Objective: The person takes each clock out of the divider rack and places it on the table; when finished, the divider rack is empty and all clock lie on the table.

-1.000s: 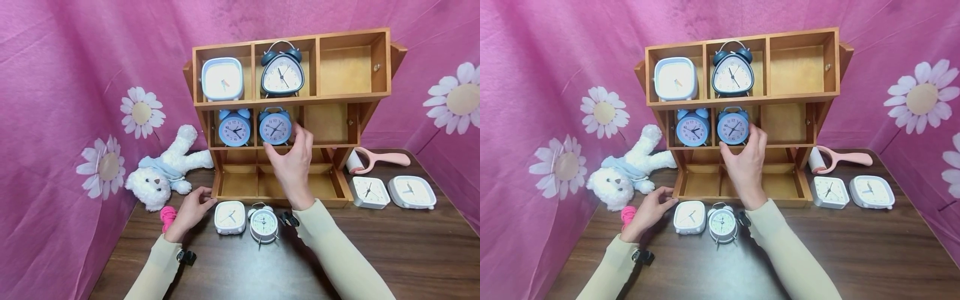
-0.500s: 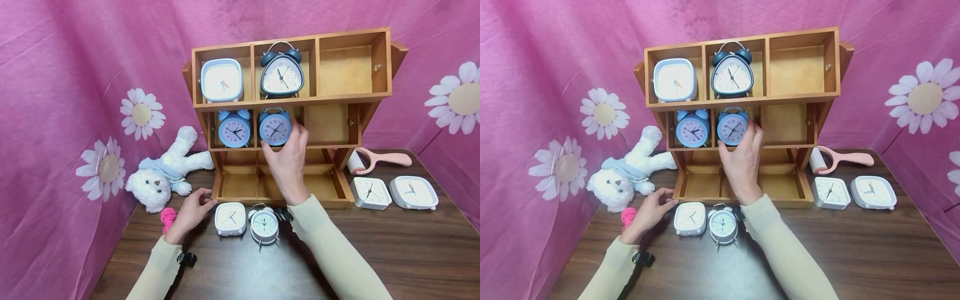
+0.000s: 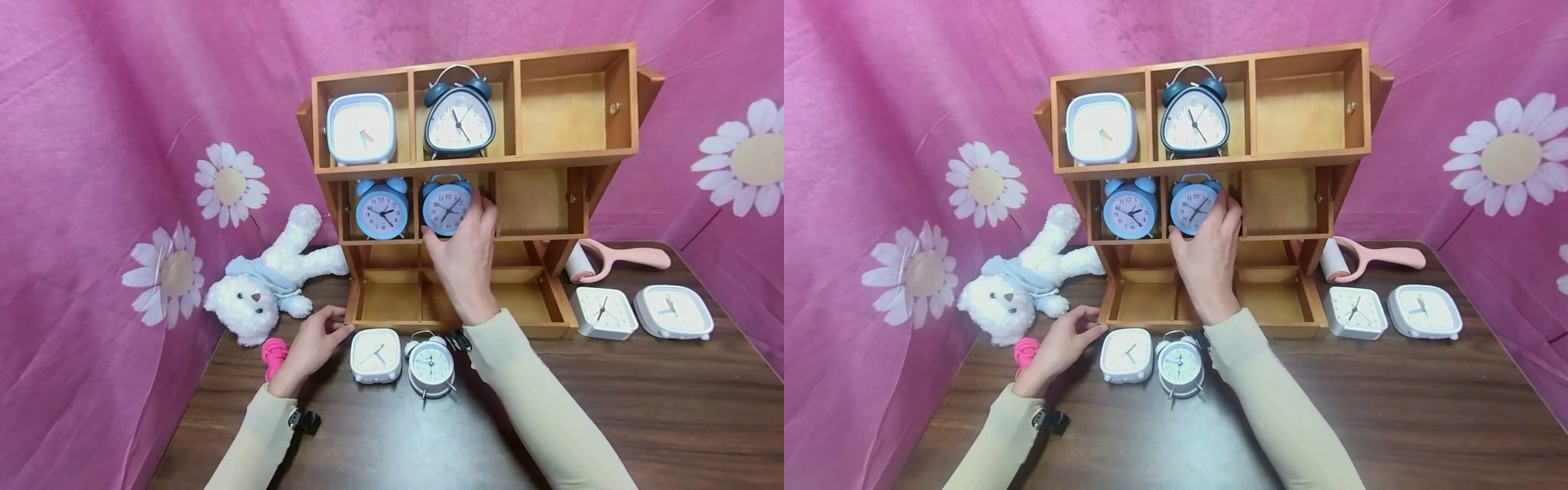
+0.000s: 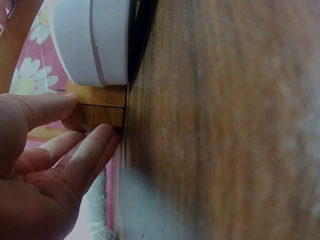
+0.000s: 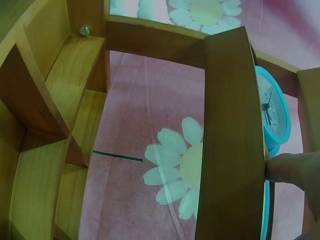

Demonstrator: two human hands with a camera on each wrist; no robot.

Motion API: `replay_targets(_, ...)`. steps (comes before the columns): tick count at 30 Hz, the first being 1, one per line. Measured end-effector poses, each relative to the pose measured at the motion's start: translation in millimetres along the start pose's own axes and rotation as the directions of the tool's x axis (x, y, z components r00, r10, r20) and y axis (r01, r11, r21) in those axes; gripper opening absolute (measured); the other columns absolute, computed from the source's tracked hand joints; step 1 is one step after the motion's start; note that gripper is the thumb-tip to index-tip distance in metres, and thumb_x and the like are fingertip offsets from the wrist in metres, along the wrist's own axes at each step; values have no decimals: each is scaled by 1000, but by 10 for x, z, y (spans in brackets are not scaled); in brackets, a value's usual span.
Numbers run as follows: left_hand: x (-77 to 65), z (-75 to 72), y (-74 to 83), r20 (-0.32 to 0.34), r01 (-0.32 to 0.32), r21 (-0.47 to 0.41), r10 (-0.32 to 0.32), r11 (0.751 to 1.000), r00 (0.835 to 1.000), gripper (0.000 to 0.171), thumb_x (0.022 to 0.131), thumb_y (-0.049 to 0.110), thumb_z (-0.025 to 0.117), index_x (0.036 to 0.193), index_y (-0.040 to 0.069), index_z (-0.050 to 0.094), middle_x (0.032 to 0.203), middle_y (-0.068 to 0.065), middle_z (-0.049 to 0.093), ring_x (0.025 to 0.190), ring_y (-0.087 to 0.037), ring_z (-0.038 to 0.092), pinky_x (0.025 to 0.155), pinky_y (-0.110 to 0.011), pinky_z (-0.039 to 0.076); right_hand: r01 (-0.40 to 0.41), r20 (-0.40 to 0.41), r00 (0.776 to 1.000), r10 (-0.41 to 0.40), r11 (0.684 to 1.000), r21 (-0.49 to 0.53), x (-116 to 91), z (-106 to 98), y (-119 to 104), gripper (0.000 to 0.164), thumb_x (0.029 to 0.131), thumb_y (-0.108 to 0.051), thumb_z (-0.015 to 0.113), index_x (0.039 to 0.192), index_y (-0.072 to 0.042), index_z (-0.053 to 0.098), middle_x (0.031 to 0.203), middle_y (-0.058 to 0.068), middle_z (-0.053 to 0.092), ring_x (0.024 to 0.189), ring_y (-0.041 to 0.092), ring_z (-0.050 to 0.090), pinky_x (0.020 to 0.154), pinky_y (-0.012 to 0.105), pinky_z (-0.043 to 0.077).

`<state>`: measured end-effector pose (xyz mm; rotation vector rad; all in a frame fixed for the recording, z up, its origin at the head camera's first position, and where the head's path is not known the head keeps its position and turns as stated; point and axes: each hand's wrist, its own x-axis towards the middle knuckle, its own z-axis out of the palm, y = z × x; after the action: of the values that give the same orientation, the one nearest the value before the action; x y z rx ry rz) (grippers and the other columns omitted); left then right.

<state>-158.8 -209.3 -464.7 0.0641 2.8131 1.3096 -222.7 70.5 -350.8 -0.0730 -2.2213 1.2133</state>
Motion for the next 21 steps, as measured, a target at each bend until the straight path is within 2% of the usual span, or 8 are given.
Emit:
replay_targets(10,0,5,0,5,-1,-9,1,1000,1000,32,107,20,77,134,4,74,118,-13,84,110,-26,80,83,-32,58,0,-11,1000,-1,1000,-26,23,14,7,96,90,-26,93,166,0,42,160,27,44,146,43,51,127,58,48)
replay_targets(15,-8,4,4,6,6,-3,-6,1000,1000,32,107,19,77,135,4,74,118,-13,83,110,-26,79,83,-32,58,-10,-18,1000,10,1000,-14,28,-10,20,95,88,-27,95,164,-1,45,158,26,46,143,42,53,123,57,51)
replay_targets(21,-5,-6,1,2,8,1,-8,1000,1000,32,107,18,78,135,3,74,118,-13,83,110,-26,78,83,-31,58,14,-42,999,-14,1000,5,13,-54,11,93,87,-28,96,162,-2,47,155,25,48,141,40,55,122,55,52)
